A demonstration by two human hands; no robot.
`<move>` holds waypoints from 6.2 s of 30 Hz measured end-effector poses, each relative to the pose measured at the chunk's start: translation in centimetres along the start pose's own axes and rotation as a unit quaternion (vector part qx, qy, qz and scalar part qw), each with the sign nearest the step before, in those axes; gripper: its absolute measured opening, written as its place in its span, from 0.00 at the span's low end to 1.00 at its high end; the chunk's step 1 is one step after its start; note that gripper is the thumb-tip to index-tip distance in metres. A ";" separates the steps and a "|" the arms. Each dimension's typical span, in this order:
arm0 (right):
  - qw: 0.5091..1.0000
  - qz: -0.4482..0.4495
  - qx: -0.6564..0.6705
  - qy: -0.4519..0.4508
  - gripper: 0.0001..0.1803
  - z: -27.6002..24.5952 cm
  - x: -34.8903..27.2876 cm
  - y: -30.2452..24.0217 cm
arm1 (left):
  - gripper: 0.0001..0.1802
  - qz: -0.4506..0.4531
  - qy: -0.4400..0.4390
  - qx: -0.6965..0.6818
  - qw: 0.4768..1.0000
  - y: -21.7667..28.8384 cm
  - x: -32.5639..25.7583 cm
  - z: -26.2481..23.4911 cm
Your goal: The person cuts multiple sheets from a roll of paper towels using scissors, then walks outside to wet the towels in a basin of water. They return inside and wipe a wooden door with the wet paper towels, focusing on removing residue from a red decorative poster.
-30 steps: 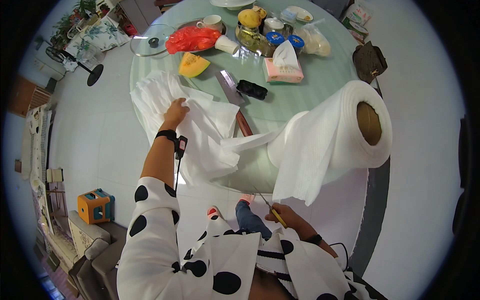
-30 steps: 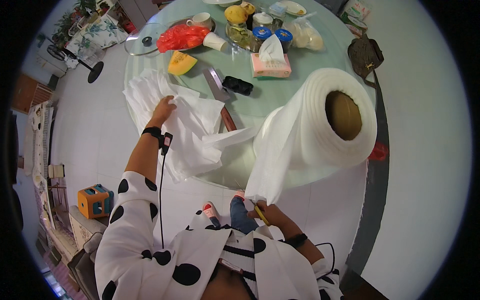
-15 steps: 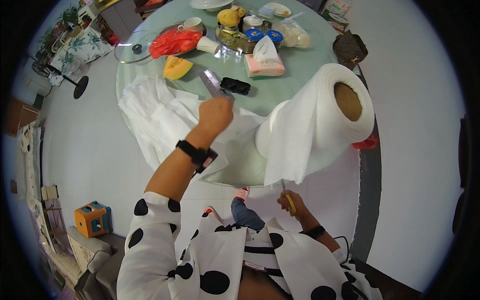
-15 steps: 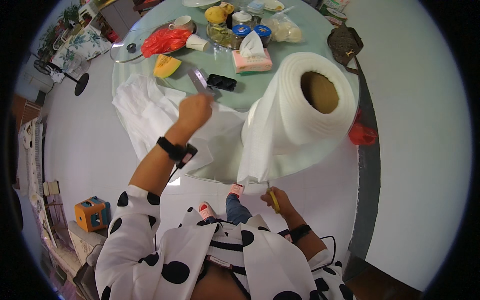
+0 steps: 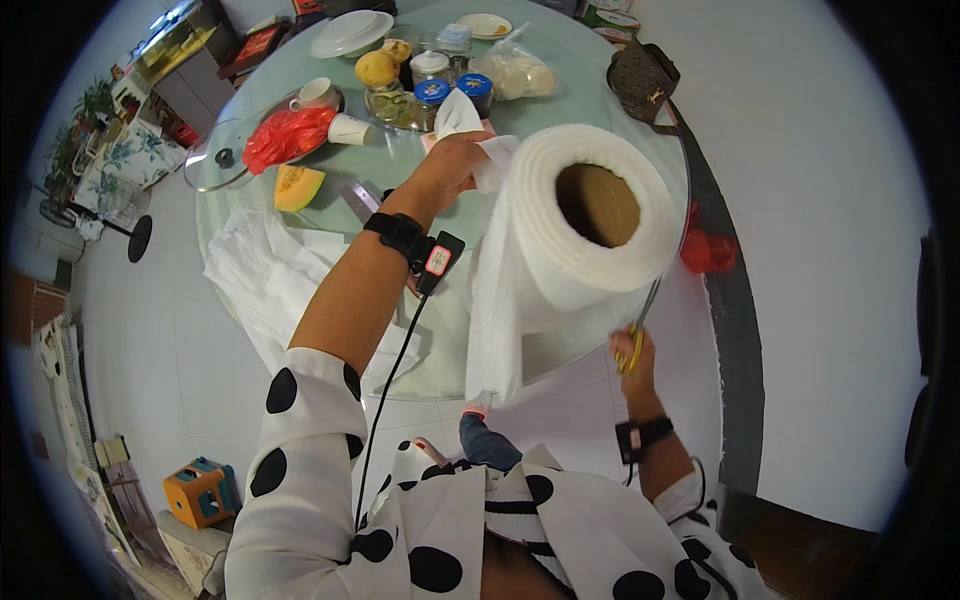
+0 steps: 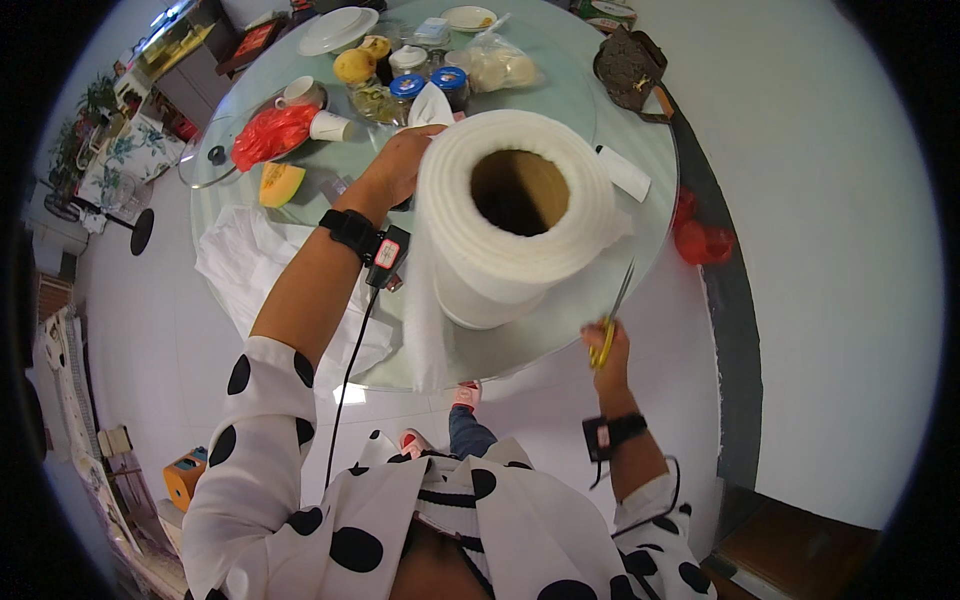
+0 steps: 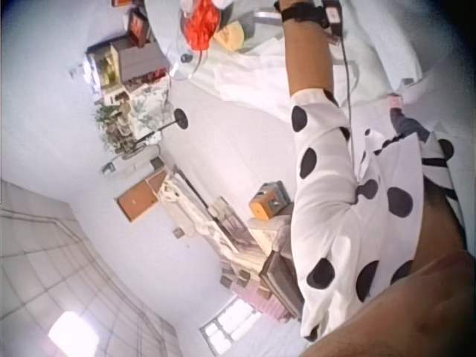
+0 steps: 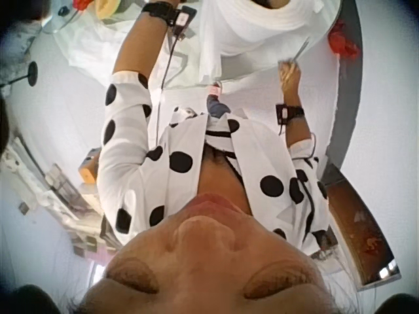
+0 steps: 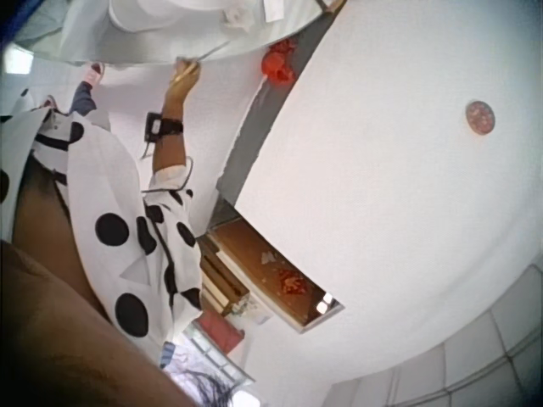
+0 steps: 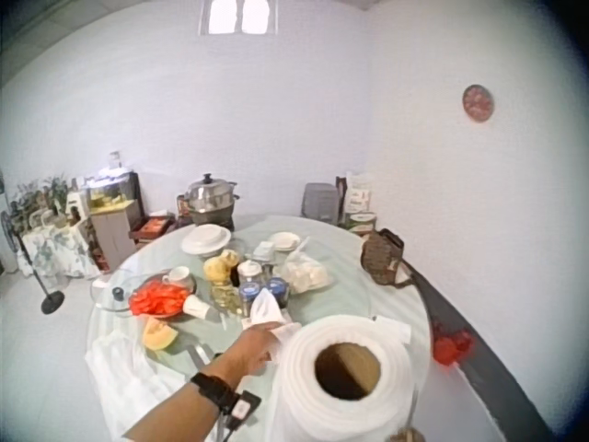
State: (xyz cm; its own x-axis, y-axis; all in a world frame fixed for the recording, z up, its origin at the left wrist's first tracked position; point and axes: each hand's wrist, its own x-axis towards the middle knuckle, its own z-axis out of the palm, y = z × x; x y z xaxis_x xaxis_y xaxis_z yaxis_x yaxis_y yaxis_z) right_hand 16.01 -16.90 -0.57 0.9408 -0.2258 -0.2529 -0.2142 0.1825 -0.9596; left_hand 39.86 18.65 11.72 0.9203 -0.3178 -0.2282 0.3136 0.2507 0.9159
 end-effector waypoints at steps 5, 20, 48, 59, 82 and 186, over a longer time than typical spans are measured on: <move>0.998 -0.045 0.030 -0.024 0.17 8.7 8.8 -9.1 | 0.18 0.034 -0.195 0.019 0.980 -1.3 2.8 1.8; 0.980 -0.177 -0.036 0.079 0.12 3.0 5.0 -10.4 | 0.12 0.128 0.120 -0.051 0.983 -1.0 -9.9 -0.3; 0.887 0.405 0.070 -0.211 0.16 2.9 -32.8 14.1 | 0.22 -0.217 -0.073 -0.269 0.936 -23.6 -26.6 2.1; 0.880 0.374 -0.208 -0.207 0.08 -3.0 -28.3 12.1 | 0.22 -0.226 0.032 -0.112 0.967 -18.8 -28.8 -5.6; 0.814 0.237 -0.209 -0.487 0.30 15.2 -6.6 9.1 | 0.16 -0.187 0.045 -0.141 0.971 -17.4 -27.9 -8.5; 0.703 -0.376 -0.278 -0.536 0.34 27.9 -15.6 -19.6 | 0.18 0.252 0.104 -0.306 0.912 7.3 -39.2 -7.2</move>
State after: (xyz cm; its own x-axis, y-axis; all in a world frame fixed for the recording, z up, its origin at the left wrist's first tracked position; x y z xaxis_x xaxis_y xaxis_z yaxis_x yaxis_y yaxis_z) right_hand 12.86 9.71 25.61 0.4373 0.8463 0.3042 0.6606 -0.0728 -0.7472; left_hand 7.71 39.51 24.98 0.9882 0.1428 0.0551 -0.1480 0.8004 0.5808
